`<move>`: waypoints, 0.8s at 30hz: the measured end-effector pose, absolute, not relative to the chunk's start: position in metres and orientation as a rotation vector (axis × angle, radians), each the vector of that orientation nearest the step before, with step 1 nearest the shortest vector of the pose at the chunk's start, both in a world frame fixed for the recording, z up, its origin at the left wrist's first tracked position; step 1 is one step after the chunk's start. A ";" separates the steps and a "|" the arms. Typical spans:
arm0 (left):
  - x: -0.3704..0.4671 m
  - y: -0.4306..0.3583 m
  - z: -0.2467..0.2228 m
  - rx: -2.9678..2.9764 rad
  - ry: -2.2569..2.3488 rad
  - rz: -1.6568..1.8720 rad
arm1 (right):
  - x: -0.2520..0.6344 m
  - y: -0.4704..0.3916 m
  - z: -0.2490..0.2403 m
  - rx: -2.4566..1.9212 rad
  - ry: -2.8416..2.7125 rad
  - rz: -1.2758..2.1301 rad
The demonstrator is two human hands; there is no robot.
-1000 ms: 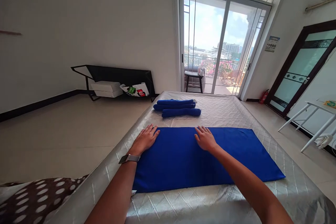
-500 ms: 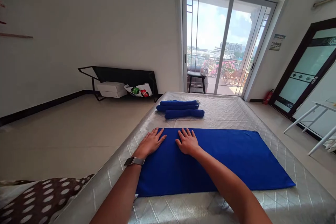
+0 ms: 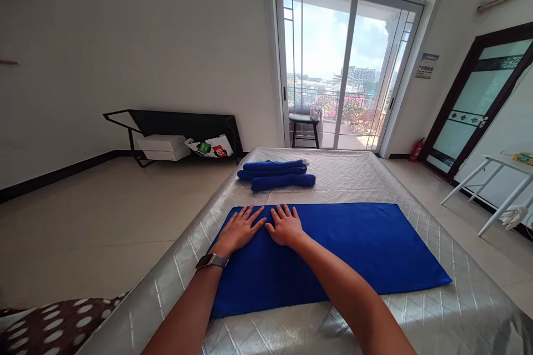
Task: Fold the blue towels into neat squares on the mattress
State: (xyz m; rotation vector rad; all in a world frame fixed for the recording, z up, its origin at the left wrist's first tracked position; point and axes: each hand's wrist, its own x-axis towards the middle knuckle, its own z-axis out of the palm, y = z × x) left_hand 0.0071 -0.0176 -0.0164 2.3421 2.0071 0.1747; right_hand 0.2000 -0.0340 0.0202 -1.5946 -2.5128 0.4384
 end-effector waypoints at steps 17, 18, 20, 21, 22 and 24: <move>-0.016 -0.016 -0.020 2.288 2.008 0.202 | 0.288 -0.033 0.023 -1.818 -2.447 0.392; -0.016 -0.016 -0.020 2.279 2.015 0.207 | 0.309 -0.033 0.023 -1.886 -2.425 0.362; -0.016 -0.016 -0.019 2.254 2.034 0.210 | 0.353 -0.034 0.023 -2.038 -2.366 0.298; -0.015 -0.016 -0.019 2.242 2.041 0.208 | 0.376 -0.035 0.024 -2.117 -2.327 0.264; -0.015 -0.016 -0.018 2.231 2.047 0.205 | 0.399 -0.036 0.024 -2.196 -2.281 0.228; -0.014 -0.016 -0.016 2.219 2.047 0.198 | 0.443 -0.038 0.025 -2.341 -2.163 0.164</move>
